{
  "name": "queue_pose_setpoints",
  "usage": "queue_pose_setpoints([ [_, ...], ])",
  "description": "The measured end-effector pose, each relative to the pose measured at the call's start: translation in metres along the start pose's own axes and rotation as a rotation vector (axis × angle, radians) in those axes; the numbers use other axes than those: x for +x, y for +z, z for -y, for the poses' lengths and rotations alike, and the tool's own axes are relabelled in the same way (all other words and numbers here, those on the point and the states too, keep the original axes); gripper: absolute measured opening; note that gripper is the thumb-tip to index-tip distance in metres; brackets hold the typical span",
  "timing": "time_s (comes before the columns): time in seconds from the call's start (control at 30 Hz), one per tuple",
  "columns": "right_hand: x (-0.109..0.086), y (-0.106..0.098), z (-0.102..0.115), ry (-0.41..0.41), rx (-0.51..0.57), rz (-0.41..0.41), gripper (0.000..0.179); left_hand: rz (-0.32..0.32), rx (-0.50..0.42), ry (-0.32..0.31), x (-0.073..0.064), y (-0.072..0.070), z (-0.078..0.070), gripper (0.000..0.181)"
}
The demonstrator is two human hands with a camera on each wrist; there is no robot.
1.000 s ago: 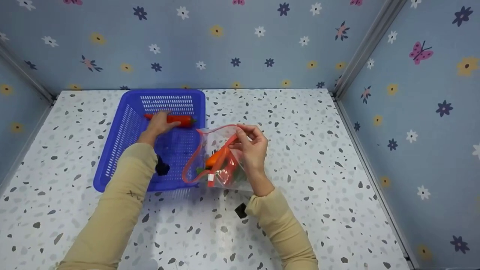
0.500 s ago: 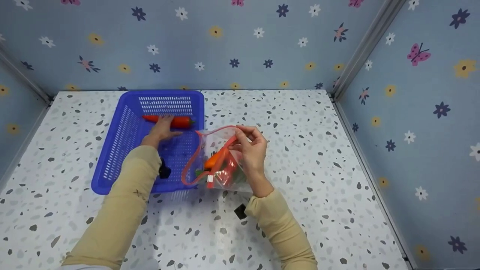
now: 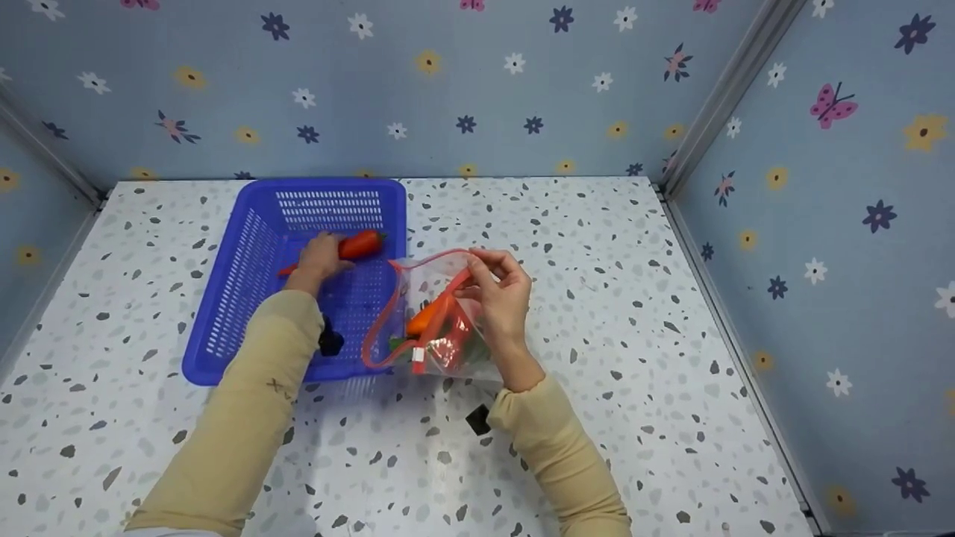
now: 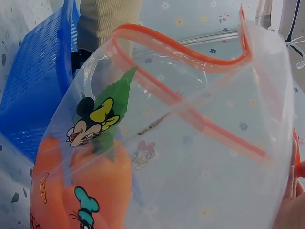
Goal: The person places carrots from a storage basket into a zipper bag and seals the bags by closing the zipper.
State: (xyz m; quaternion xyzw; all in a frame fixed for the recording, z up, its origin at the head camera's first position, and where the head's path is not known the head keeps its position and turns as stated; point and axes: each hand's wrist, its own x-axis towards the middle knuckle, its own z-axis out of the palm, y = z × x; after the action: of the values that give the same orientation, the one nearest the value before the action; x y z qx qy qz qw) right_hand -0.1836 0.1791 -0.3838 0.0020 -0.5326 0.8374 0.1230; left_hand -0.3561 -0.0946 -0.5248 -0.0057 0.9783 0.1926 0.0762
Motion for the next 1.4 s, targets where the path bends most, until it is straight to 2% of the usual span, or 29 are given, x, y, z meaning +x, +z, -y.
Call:
queue_pose_setpoints([
  [0.1, 0.000, 0.000, 0.001, 0.010, -0.010, -0.009, 0.009, -0.069, 0.019, -0.006, 0.055, 0.053, 0.036, 0.039],
  [0.17, 0.000, 0.000, 0.001, 0.015, -0.019, -0.012, 0.009, -0.084, 0.027, -0.023, 0.090, 0.084, 0.056, 0.037],
  [0.2, 0.000, 0.000, 0.001, 0.016, -0.022, -0.014, 0.009, -0.098, 0.029, -0.029, 0.101, 0.094, 0.062, 0.036],
  [0.3, 0.001, 0.000, 0.000, 0.015, -0.021, -0.015, 0.009, -0.012, 0.004, -0.040, 0.065, 0.057, 0.040, 0.036],
  [0.43, 0.001, 0.000, -0.001, 0.013, -0.002, -0.008, 0.011, 0.065, 0.026, -0.050, -0.007, -0.014, -0.009, 0.036],
  [0.53, 0.001, 0.001, -0.002, 0.010, 0.003, 0.000, 0.011, 0.057, 0.070, -0.030, -0.030, -0.036, -0.024, 0.037],
  [0.67, 0.000, 0.000, -0.003, 0.001, 0.000, 0.010, 0.011, 0.022, 0.086, 0.004, -0.042, -0.049, -0.034, 0.039],
  [0.87, 0.000, -0.001, -0.002, -0.016, -0.002, 0.028, 0.010, -0.051, 0.078, 0.038, -0.046, -0.061, -0.042, 0.033],
  [1.13, 0.002, 0.001, 0.002, 0.006, -0.036, 0.005, 0.009, -0.148, 0.056, 0.130, -0.065, -0.082, -0.050, 0.028],
  [1.4, 0.007, 0.002, 0.003, 0.011, -0.052, 0.000, 0.009, -0.160, -0.022, 0.207, -0.087, -0.096, -0.056, 0.029],
])
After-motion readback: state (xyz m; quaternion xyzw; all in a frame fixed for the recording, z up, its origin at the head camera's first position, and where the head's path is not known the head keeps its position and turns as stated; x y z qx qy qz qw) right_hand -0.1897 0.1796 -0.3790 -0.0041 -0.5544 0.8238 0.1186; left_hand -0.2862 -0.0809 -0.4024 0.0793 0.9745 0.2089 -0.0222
